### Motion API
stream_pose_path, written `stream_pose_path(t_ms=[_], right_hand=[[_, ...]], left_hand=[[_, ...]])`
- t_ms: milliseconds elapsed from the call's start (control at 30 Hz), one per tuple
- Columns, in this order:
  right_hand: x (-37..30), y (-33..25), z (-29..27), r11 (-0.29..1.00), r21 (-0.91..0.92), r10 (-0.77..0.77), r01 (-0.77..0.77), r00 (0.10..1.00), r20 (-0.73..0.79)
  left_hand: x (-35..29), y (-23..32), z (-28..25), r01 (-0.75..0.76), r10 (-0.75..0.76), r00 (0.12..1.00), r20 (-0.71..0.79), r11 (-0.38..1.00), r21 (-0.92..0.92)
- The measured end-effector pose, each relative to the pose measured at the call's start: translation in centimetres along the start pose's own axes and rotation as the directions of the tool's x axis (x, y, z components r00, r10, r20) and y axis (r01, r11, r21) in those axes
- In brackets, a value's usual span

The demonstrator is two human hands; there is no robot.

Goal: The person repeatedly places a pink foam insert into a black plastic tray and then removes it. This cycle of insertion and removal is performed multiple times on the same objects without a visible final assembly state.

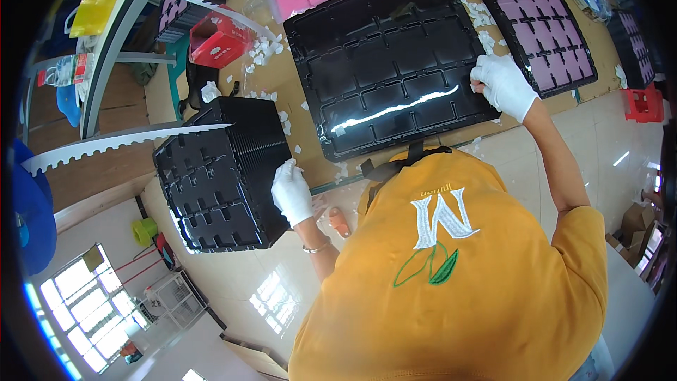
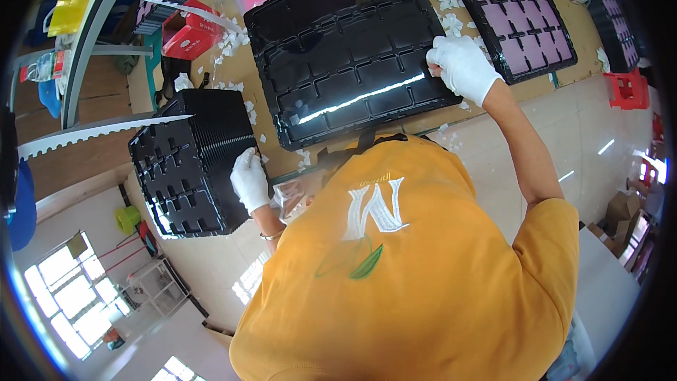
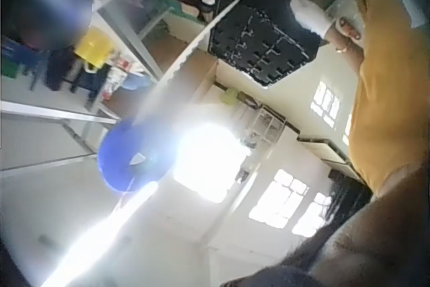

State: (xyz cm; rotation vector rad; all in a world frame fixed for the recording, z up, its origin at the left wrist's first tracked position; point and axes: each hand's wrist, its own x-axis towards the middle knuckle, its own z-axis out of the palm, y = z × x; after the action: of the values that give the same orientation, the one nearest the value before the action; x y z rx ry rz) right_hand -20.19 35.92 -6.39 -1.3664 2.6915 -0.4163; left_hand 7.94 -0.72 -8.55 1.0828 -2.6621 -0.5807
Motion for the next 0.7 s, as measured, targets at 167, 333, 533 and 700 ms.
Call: stream_pose_path(t_ms=[167,333,533,700], right_hand=[[0.4,0.0,0.1,0.998,-0.051,0.046,-0.045,0.999,0.019],[1.4,-0.8,-0.8,0.989,-0.149,0.047,-0.027,0.990,0.134],[-3.7,-3.4,-1.9,0.987,-0.156,-0.060,0.031,0.981,-0.186],[-10.5,-2.3,-2.1,0.985,0.079,0.153,-0.150,0.988,-0.026]], left_hand=[[0.2,-0.2,0.1,-0.018,0.019,1.000,-0.017,1.000,0.018],[0.1,-0.8,0.7,-0.052,0.054,0.996,-0.074,0.998,0.034],[0.5,-0.2,0.8,0.100,-0.101,0.995,-0.019,0.993,-0.055],[-0.1,-1.2,1.2,0.098,-0.101,0.994,-0.031,0.992,-0.079]])
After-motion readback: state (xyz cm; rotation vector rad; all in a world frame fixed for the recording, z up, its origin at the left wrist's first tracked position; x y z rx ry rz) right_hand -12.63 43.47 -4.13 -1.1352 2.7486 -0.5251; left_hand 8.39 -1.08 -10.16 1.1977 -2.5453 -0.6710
